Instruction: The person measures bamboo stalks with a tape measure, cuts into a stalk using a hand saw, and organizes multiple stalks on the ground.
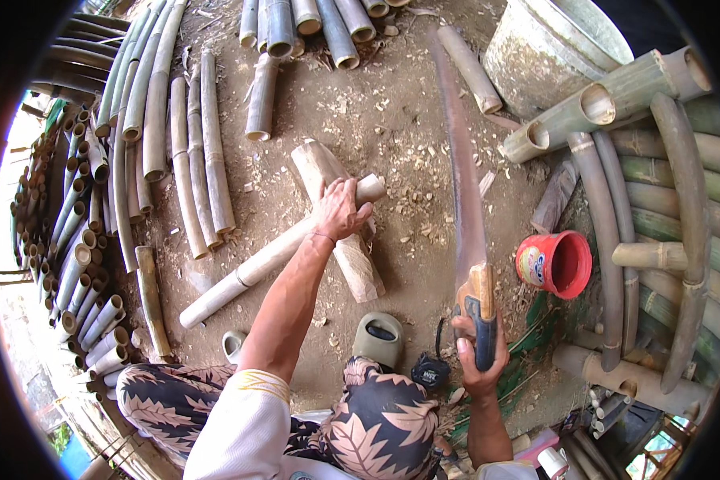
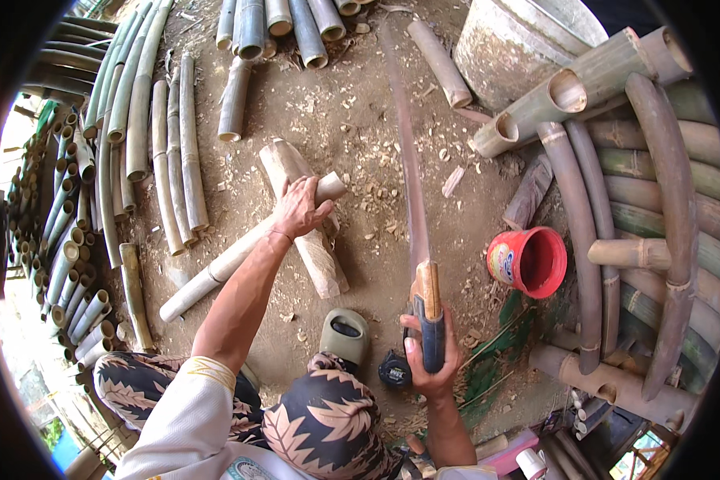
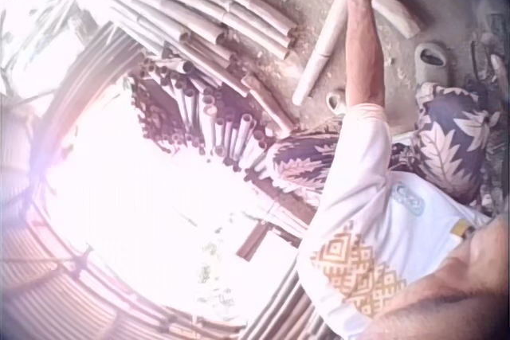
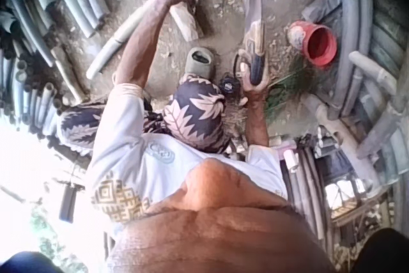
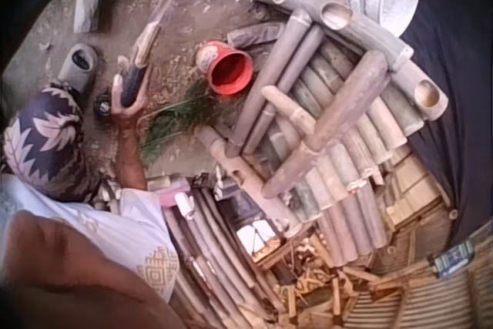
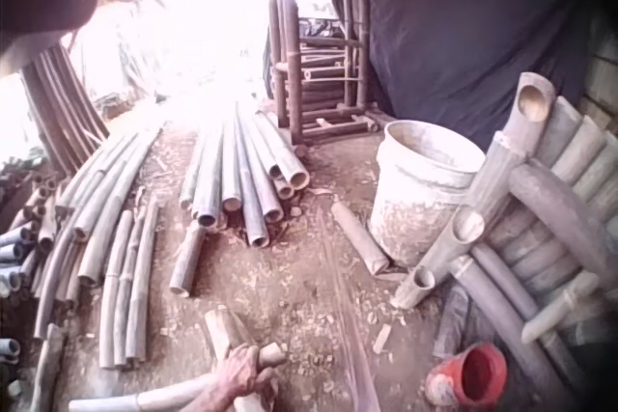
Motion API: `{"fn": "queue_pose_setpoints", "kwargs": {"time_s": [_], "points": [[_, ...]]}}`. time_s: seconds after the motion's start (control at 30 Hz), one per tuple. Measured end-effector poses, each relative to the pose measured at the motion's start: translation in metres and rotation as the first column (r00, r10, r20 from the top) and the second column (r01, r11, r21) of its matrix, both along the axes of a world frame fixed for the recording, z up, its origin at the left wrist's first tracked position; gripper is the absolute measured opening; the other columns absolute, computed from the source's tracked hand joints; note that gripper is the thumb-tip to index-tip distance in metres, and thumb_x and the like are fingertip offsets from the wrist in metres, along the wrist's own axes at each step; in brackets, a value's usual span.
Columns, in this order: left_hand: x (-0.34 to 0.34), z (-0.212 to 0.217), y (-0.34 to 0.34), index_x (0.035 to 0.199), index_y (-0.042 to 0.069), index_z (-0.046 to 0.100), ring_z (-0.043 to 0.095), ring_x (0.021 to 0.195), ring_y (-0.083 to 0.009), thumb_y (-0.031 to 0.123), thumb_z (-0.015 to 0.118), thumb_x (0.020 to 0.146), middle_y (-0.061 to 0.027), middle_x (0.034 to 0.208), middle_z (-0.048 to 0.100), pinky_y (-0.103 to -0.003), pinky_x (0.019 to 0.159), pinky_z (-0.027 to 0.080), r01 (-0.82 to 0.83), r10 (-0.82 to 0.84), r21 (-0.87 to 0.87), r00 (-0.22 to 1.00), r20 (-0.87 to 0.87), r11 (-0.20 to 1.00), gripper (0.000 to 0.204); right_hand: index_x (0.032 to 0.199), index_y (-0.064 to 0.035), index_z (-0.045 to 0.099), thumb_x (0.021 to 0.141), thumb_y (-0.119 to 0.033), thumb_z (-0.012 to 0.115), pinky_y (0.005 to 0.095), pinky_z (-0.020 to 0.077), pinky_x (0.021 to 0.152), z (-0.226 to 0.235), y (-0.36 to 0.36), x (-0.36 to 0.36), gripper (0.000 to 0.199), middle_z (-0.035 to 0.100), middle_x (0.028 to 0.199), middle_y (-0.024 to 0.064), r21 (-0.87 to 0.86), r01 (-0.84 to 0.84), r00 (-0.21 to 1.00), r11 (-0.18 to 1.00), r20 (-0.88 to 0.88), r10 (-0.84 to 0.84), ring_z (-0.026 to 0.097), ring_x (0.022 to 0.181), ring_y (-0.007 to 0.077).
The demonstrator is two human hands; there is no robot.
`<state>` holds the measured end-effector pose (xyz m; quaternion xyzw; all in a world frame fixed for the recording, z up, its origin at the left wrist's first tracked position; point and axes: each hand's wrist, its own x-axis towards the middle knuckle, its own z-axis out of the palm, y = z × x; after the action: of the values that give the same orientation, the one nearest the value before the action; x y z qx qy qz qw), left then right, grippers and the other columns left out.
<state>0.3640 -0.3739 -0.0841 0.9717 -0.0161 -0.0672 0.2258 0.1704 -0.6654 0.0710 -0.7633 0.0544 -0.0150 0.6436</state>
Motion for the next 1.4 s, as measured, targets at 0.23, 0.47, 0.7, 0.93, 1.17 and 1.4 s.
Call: {"fn": "queue_pose_setpoints", "kwargs": {"time_s": [0.23, 0.47, 0.7, 0.93, 1.17, 1.4], "points": [[-0.037, 0.001, -0.016, 0.11, 0.006, 0.058, 0.053, 0.127, -0.0307, 0.054, 0.055, 0.083, -0.0155, 0.115, 0.067, -0.061, 0.118, 0.011, 0.108, -0.107, 0.009, 0.991, -0.084, 0.994, 0.055, 0.129, 0.0116, 0.055, 0.081, -0.015, 0.07, 0.0336, 0.0559, 0.076, -0.006, -0.028, -0.033, 0.057, 0.07, 0.097, 0.0207, -0.272, -0.103, 0.994, 0.957, -0.061, 0.089, 0.071, 0.082, 0.0235], [-0.034, -0.005, -0.018, 0.094, 0.007, 0.07, 0.059, 0.116, -0.0233, 0.058, 0.044, 0.097, -0.0105, 0.093, 0.073, -0.055, 0.117, 0.013, -0.007, 0.007, 0.007, 1.0, 0.005, 1.0, 0.058, 0.125, 0.012, 0.058, 0.075, -0.011, 0.069, 0.0368, 0.057, 0.078, -0.007, -0.013, -0.04, 0.056, 0.069, 0.104, 0.0263, -0.387, -0.17, 0.985, 0.906, -0.027, 0.173, 0.073, 0.089, 0.0341], [-0.032, -0.002, -0.022, 0.089, 0.01, 0.074, 0.063, 0.109, -0.019, 0.058, 0.05, 0.093, -0.0081, 0.087, 0.075, -0.051, 0.116, 0.017, -0.025, 0.021, 0.054, 0.997, 0.074, 0.998, 0.054, 0.121, 0.0143, 0.059, 0.072, -0.009, 0.068, 0.0339, 0.0564, 0.076, -0.011, -0.021, -0.047, 0.055, 0.07, 0.098, 0.025, -0.404, -0.207, 0.975, 0.891, -0.013, 0.22, 0.074, 0.084, 0.0314], [-0.031, -0.002, -0.018, 0.091, 0.011, 0.074, 0.064, 0.107, -0.0203, 0.056, 0.054, 0.091, -0.0076, 0.088, 0.074, -0.049, 0.115, 0.02, -0.045, 0.042, 0.069, 0.998, 0.056, 0.997, 0.05, 0.121, 0.0127, 0.059, 0.071, -0.005, 0.065, 0.0333, 0.056, 0.065, 0.006, -0.037, -0.076, 0.054, 0.07, 0.084, 0.0209, -0.441, -0.251, 0.967, 0.862, -0.071, 0.246, 0.073, 0.069, 0.0271], [-0.024, 0.002, -0.023, 0.094, 0.012, 0.075, 0.065, 0.107, -0.021, 0.056, 0.053, 0.091, -0.0085, 0.088, 0.074, -0.049, 0.116, 0.019, -0.021, 0.017, 0.087, 0.999, 0.041, 0.996, 0.049, 0.127, 0.009, 0.058, 0.075, -0.004, 0.065, 0.0348, 0.0521, 0.054, -0.063, 0.033, 0.033, 0.054, 0.065, 0.077, 0.0176, -0.349, -0.176, 0.978, 0.92, 0.041, 0.202, 0.064, 0.054, 0.0246], [-0.035, -0.008, -0.019, 0.084, 0.01, 0.072, 0.065, 0.104, -0.0205, 0.058, 0.054, 0.091, -0.0076, 0.08, 0.073, -0.051, 0.115, 0.018, -0.055, 0.047, 0.071, 0.993, 0.11, 0.996, 0.052, 0.121, 0.0158, 0.059, 0.074, -0.004, 0.065, 0.0342, 0.0534, 0.055, -0.014, -0.049, -0.122, 0.052, 0.072, 0.089, 0.0237, -0.569, -0.229, 0.967, 0.79, -0.04, 0.251, 0.067, 0.055, 0.0244]]}}
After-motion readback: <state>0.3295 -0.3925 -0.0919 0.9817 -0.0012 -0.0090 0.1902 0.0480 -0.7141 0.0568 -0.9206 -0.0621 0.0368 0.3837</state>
